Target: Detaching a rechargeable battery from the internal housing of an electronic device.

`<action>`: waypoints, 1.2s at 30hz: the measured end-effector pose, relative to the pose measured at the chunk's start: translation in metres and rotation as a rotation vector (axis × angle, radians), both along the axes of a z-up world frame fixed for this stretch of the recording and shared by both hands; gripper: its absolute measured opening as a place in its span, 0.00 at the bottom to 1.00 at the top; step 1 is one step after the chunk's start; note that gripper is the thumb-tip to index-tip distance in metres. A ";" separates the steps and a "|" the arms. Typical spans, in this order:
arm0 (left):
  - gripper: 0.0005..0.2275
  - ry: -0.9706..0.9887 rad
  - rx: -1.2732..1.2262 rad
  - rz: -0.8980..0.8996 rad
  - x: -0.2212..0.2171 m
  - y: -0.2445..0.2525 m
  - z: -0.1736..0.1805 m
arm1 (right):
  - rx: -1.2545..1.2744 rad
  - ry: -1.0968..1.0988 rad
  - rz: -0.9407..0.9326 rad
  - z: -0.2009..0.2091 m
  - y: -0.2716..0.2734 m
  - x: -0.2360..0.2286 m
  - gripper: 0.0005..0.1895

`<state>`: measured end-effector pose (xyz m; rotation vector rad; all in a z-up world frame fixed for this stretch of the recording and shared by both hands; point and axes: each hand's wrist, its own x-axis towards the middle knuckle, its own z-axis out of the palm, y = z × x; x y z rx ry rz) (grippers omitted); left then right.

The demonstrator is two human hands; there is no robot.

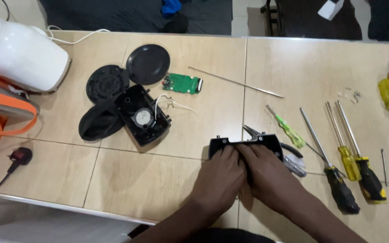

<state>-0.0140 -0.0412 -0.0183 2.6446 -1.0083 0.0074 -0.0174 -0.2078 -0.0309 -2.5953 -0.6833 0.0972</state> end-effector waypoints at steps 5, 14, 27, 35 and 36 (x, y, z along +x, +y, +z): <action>0.13 0.080 0.184 -0.002 0.002 -0.002 0.012 | 0.043 0.045 -0.143 -0.006 0.003 -0.002 0.38; 0.07 0.162 0.192 0.021 0.008 -0.008 -0.003 | 0.044 -0.035 -0.161 -0.006 0.016 -0.003 0.44; 0.13 0.003 0.268 0.001 -0.001 -0.007 -0.030 | 0.129 0.062 -0.247 -0.003 0.008 -0.015 0.42; 0.26 0.037 0.041 -0.172 0.006 0.012 0.013 | 0.124 0.232 -0.322 -0.002 -0.001 -0.019 0.52; 0.26 0.035 0.046 -0.165 0.006 0.014 0.009 | 0.128 0.230 -0.314 -0.005 0.001 -0.016 0.52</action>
